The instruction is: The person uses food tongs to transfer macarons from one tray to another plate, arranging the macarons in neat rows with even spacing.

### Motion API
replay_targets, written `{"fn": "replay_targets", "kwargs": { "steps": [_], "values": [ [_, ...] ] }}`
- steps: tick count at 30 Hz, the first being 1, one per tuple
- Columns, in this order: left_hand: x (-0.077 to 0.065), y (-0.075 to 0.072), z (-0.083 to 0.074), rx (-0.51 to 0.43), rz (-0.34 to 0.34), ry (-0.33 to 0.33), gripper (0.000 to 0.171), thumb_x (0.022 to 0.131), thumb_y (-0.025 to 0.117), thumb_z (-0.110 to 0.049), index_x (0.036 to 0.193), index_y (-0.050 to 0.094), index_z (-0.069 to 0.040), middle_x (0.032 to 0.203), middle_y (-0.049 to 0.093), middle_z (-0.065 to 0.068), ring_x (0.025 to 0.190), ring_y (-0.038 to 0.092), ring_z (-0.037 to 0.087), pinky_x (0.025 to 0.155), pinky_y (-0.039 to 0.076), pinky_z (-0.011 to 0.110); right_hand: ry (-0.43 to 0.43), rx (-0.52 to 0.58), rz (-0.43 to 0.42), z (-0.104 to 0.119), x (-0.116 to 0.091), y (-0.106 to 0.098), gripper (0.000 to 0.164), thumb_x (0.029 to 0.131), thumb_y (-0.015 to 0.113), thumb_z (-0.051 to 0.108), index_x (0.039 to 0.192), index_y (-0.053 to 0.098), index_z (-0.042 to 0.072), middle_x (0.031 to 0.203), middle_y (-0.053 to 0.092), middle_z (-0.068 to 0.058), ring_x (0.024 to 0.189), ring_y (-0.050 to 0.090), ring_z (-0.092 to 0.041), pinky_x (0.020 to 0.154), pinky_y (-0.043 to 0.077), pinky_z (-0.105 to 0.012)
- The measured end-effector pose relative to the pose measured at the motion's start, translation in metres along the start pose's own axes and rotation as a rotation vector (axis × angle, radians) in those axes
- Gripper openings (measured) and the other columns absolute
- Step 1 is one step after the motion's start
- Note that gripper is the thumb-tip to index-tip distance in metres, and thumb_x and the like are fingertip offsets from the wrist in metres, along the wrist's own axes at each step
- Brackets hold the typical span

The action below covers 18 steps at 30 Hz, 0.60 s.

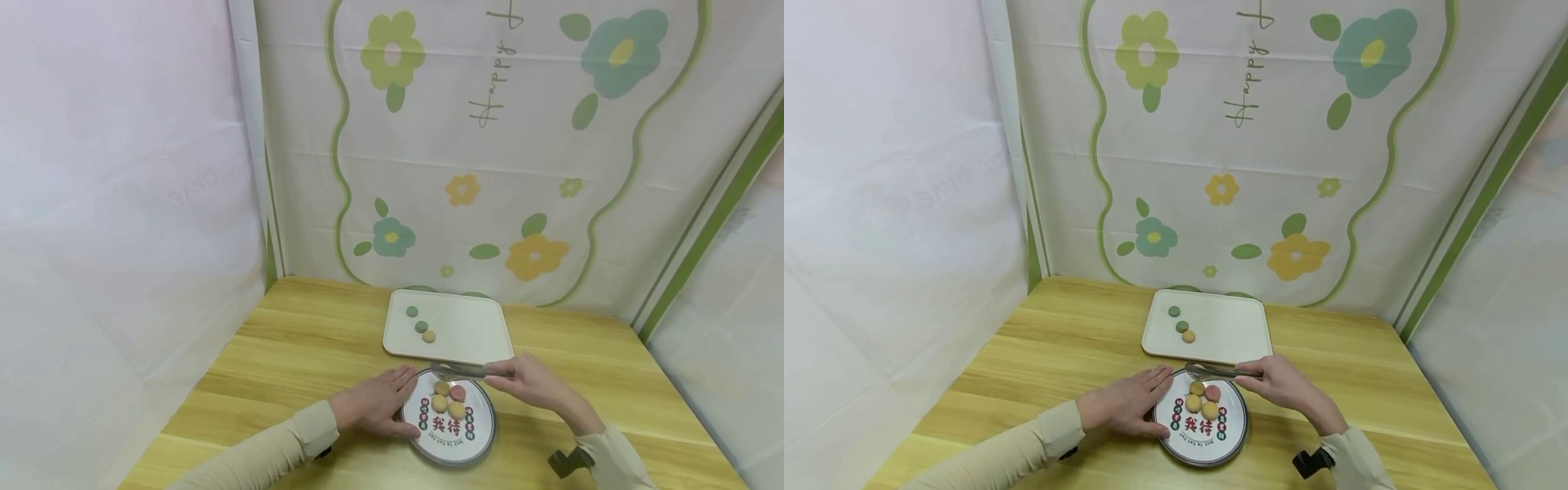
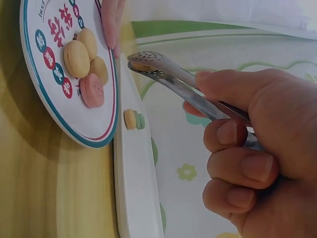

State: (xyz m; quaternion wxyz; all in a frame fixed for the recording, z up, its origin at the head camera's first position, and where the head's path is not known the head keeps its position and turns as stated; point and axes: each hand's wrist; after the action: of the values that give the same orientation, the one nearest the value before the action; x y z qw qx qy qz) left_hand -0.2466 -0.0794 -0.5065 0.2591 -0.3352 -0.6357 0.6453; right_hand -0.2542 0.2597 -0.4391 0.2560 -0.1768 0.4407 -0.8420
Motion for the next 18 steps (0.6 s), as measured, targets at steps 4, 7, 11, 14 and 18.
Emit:
{"fn": "replay_targets", "kwargs": {
  "steps": [4, 7, 11, 14, 18],
  "values": [
    [0.000, 0.001, 0.000, 0.000, 0.005, -0.002, 0.108, 0.086, 0.022, -0.084, 0.156, 0.017, -0.003, 0.165, 0.015, 0.016, 0.153, 0.015, 0.027, 0.126, 0.019, 0.037, -0.026, 0.030, 0.012, 0.001, -0.003, 0.004, 0.028, 0.095, 0.064, 0.034, 0.113, 0.075, 0.014, 0.094, 0.076, -0.004, 0.053, 0.043, 0.005, 0.047, 0.041, -0.017],
    [0.000, 0.000, 0.000, -0.002, 0.003, -0.001, 0.108, 0.086, 0.022, -0.085, 0.156, 0.017, -0.003, 0.165, 0.014, 0.016, 0.153, 0.015, 0.027, 0.126, 0.019, 0.038, -0.040, 0.049, 0.026, 0.000, -0.005, 0.006, 0.024, 0.095, 0.064, 0.032, 0.110, 0.076, 0.018, 0.069, 0.064, 0.011, 0.049, 0.035, 0.006, 0.041, 0.033, -0.015],
    [0.000, 0.001, 0.001, -0.005, -0.004, 0.004, 0.108, 0.086, 0.023, -0.084, 0.156, 0.018, -0.002, 0.164, 0.015, 0.017, 0.153, 0.015, 0.027, 0.126, 0.019, 0.038, -0.047, 0.081, 0.050, 0.000, -0.007, 0.006, 0.023, 0.096, 0.063, 0.031, 0.109, 0.076, 0.017, 0.057, 0.042, 0.019, 0.047, 0.029, 0.008, 0.040, 0.028, -0.013],
    [0.001, 0.002, 0.001, -0.010, -0.007, 0.005, 0.108, 0.086, 0.024, -0.084, 0.156, 0.018, -0.002, 0.164, 0.015, 0.017, 0.153, 0.015, 0.028, 0.126, 0.019, 0.039, -0.061, 0.109, 0.056, 0.003, -0.010, 0.007, 0.024, 0.096, 0.064, 0.029, 0.110, 0.076, 0.015, 0.058, 0.048, 0.017, 0.047, 0.029, 0.008, 0.039, 0.029, -0.014],
    [0.002, 0.004, 0.002, -0.020, -0.010, 0.003, 0.108, 0.086, 0.024, -0.084, 0.156, 0.017, -0.003, 0.165, 0.014, 0.016, 0.153, 0.015, 0.028, 0.126, 0.019, 0.039, -0.090, 0.146, 0.060, 0.007, -0.013, 0.010, 0.025, 0.094, 0.065, 0.027, 0.111, 0.075, 0.012, 0.077, 0.073, 0.001, 0.049, 0.036, 0.008, 0.041, 0.037, -0.015]
  ]
}}
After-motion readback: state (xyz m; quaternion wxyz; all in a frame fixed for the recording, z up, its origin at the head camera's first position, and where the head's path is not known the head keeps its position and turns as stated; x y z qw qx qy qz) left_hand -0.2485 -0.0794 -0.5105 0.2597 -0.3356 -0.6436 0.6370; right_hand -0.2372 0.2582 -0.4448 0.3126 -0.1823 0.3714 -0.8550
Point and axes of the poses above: each hand's wrist, its own x-axis towards the middle knuckle, its own y-axis out of the palm, z = x × y
